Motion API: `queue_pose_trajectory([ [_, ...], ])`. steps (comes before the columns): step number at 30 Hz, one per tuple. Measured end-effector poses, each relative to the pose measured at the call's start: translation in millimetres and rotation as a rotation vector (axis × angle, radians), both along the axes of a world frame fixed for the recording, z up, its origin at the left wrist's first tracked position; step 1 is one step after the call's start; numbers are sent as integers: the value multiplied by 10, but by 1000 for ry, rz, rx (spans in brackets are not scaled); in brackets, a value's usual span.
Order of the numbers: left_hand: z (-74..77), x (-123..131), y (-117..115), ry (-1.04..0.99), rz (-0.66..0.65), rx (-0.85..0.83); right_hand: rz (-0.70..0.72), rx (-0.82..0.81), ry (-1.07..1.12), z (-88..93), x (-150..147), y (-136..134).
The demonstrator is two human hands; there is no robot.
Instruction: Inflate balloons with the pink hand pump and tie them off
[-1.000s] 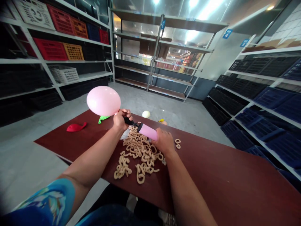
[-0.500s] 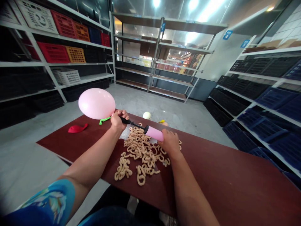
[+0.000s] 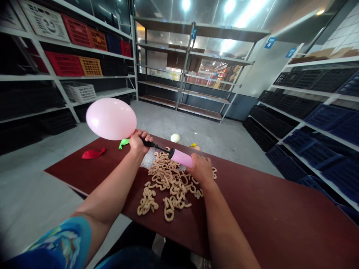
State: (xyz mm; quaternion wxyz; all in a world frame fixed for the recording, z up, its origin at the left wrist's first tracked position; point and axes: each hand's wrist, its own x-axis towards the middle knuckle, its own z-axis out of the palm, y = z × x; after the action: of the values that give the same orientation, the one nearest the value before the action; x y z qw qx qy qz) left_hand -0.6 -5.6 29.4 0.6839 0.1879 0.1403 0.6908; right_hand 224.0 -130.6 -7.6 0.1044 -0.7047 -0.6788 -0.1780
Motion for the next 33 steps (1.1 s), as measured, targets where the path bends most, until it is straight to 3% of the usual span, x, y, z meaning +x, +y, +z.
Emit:
queue_pose_trajectory([
  [4, -2, -148, 82, -12, 37, 3, -40, -27, 26, -35, 245, -10],
  [7, -29, -120, 75, -21, 18, 13, -35, -46, 19, -52, 284, -15],
  [15, -138, 261, -135, 5, -101, 40, 45, -7, -23, -24, -116, -17],
  [19, -128, 333, -174, 34, -121, 15, 50, 21, -10, -37, -204, -7],
  [27, 15, -18, -4, -32, -9, 10, -3, -9, 9, -5, 116, -13],
  [33, -27, -90, 64, -60, 10, 41, -8, 6, 22, -10, 259, -38],
])
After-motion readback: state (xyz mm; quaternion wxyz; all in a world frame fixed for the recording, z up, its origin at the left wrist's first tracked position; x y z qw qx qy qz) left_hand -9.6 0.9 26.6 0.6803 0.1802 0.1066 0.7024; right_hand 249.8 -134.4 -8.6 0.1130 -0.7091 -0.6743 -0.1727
